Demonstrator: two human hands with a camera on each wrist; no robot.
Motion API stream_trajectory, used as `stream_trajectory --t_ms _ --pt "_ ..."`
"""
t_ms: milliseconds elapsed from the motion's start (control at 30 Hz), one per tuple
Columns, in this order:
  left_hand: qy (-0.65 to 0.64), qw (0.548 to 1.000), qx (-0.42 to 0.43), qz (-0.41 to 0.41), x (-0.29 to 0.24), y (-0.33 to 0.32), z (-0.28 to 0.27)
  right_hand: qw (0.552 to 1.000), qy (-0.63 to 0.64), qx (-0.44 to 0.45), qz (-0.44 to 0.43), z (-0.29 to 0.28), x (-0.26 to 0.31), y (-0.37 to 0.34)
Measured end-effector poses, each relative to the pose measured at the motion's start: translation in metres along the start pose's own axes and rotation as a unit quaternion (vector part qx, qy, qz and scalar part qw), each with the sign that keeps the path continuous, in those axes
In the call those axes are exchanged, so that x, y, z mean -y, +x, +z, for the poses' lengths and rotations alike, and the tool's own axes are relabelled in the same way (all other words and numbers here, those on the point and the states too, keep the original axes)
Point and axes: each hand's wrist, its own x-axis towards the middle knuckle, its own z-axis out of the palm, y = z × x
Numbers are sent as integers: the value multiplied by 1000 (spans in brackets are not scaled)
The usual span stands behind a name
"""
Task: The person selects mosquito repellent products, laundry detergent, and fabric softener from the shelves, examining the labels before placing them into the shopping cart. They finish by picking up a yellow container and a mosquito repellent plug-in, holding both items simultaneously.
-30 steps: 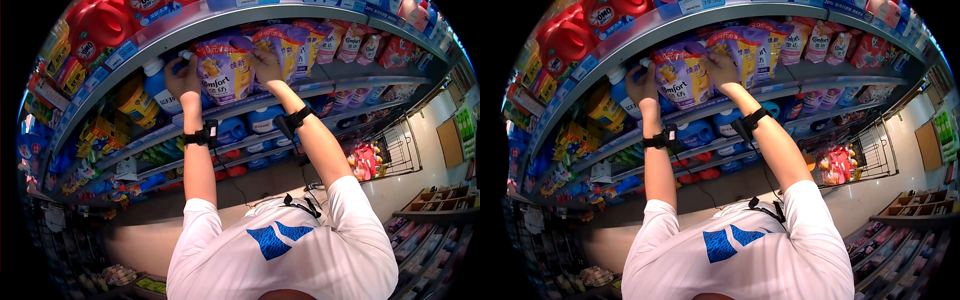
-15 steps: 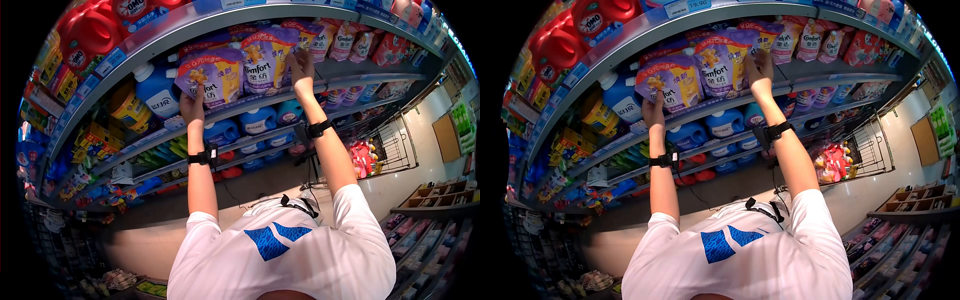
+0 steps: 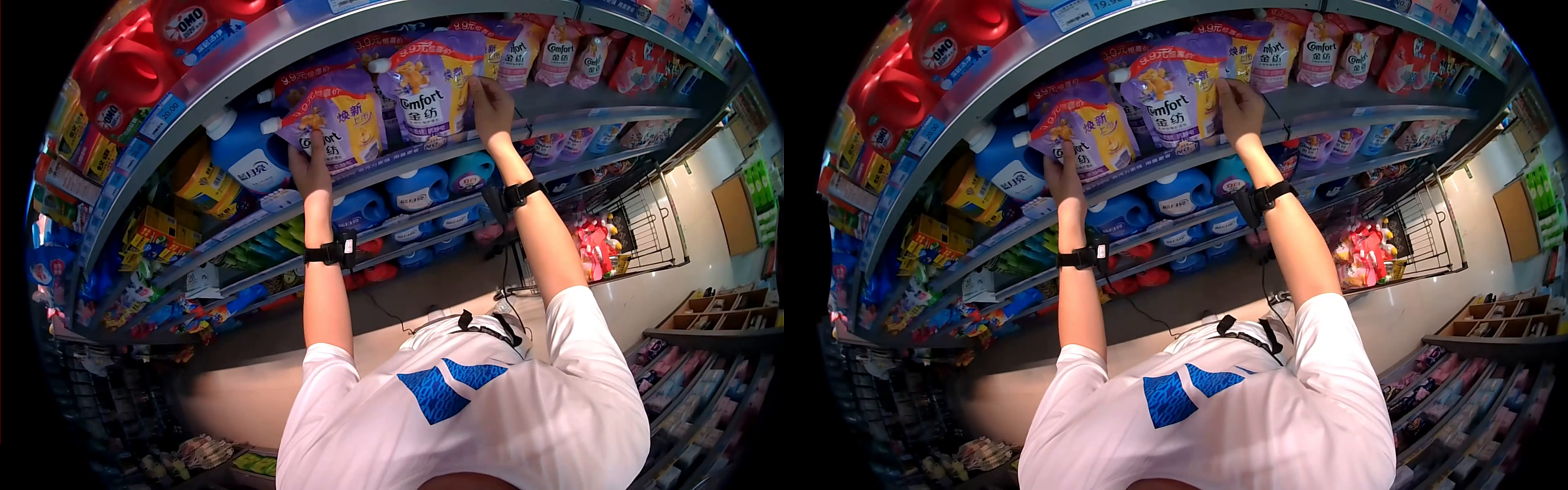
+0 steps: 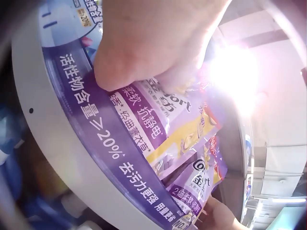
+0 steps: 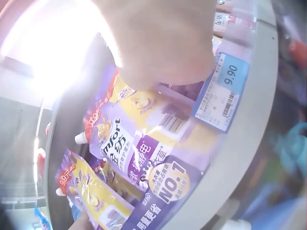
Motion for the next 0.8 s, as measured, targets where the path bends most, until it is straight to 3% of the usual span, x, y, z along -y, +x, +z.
stream_trajectory --t_ms 100,200,267,333,367,433,467,500,533,567,633,667,767,800 --pt "-3 995 -61 80 19 0 -9 999 43 -7 -1 -6 10 -16" --pt "85 984 -89 131 8 -37 -14 985 -154 -28 -76 -58 33 -59" --pt "171 961 -105 189 12 -72 -20 981 -175 14 -84 -103 32 -101" --pt "233 947 -135 178 40 -115 -36 973 -213 79 -26 -155 16 -154" --pt "237 954 -103 152 58 -139 -42 964 -246 92 45 -182 8 -180" --pt "268 962 -50 -9 93 -194 -48 932 -291 113 185 -240 -14 -230" --pt "223 973 18 -54 107 -220 -41 910 -306 121 253 -271 -29 -255" --pt "300 937 95 -154 120 -246 -46 906 -289 76 298 -297 -43 -278" --pt "271 932 177 -163 143 -272 -45 900 -271 32 339 -322 -58 -299" --pt "296 884 268 -243 153 -293 -50 892 -277 2 357 -345 -71 -316" --pt "324 808 379 -313 191 -337 -65 868 -275 -61 408 -395 -110 -350" --pt "372 768 425 -303 192 -351 -58 853 -266 -91 441 -422 -136 -366" --pt "233 722 431 -488 242 -392 -87 832 -254 -203 450 -488 -211 -400" --pt "269 675 401 -559 222 -386 -62 827 -282 -210 439 -511 -240 -410"
